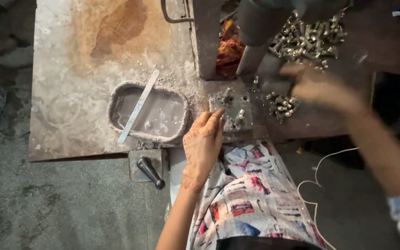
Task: Machining small metal fittings using a bench-top drill press or similar machine.
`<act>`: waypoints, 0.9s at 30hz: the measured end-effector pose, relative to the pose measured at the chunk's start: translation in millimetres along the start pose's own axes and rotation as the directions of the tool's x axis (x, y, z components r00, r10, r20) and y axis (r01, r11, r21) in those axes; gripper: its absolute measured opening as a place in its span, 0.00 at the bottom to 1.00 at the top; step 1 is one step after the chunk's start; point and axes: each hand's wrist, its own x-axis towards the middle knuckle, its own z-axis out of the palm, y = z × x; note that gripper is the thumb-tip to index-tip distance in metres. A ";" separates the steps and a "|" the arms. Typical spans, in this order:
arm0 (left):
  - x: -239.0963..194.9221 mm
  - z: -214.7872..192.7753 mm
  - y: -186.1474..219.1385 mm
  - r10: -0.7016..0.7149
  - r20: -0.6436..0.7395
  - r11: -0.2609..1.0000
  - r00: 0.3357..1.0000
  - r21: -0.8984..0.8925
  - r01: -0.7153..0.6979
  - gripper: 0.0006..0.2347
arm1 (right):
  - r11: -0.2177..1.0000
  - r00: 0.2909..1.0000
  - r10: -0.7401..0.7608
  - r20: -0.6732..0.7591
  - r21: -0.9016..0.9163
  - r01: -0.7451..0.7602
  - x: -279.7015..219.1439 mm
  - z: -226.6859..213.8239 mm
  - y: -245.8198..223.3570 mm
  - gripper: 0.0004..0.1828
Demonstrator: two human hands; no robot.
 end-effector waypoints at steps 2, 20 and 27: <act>-3.1 -1.2 2.5 -0.027 0.026 1.000 0.999 -0.004 0.027 0.11 | 0.967 0.964 -0.252 -0.087 0.004 0.253 -21.8 52.8 -33.9 0.18; 38.7 25.1 25.2 -0.050 -0.204 0.928 0.978 -0.371 -0.030 0.13 | 0.877 0.877 -0.375 -0.300 0.192 0.441 -3.1 118.9 -47.3 0.34; 57.8 13.2 20.2 -0.073 -0.216 0.845 0.974 -0.531 -0.054 0.12 | 0.586 0.716 -0.059 -0.696 0.556 0.589 61.6 224.1 -13.9 0.26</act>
